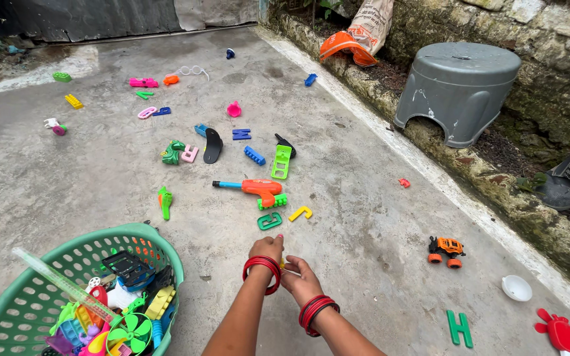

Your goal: The person picks up plastic toys and alphabet blocks from the floor and places them into a green basket, then handles a toy water gun and toy glasses.

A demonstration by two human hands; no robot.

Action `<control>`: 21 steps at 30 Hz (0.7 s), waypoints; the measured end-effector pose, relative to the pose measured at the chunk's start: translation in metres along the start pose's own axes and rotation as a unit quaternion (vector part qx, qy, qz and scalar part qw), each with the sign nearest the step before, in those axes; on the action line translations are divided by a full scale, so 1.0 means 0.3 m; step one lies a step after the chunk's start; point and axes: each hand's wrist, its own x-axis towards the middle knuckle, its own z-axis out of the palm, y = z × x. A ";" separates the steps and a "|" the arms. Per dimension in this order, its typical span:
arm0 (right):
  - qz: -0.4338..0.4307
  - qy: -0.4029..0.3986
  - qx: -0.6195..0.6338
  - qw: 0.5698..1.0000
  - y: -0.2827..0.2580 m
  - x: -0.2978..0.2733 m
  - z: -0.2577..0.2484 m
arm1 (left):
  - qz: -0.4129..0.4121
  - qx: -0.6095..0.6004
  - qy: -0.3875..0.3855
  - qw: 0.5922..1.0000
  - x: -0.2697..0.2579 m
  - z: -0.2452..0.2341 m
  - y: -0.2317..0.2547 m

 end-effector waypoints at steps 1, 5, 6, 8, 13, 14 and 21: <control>-0.021 -0.026 0.000 0.999 -0.007 0.001 0.066 | 0.008 0.014 0.030 0.999 0.005 -0.063 -0.019; 0.001 -0.120 0.064 0.991 -0.030 -0.043 0.360 | -0.014 0.150 0.102 0.983 -0.001 -0.378 -0.081; 0.003 -0.158 0.105 0.982 -0.032 -0.063 0.432 | -0.024 0.169 0.116 0.978 -0.020 -0.466 -0.091; -0.010 -0.273 0.094 0.957 -0.043 -0.111 0.513 | -0.050 0.236 0.126 0.962 -0.078 -0.624 -0.098; 0.017 -0.249 -0.052 0.967 -0.070 -0.169 0.453 | -0.124 0.289 0.126 0.941 -0.218 -0.722 -0.068; 0.028 -0.232 -0.066 0.970 -0.065 -0.163 0.401 | -0.098 0.290 0.149 0.940 -0.224 -0.700 -0.053; 0.083 -0.065 -0.125 0.987 -0.007 -0.087 -0.171 | 0.026 0.188 0.107 0.976 -0.119 -0.366 0.094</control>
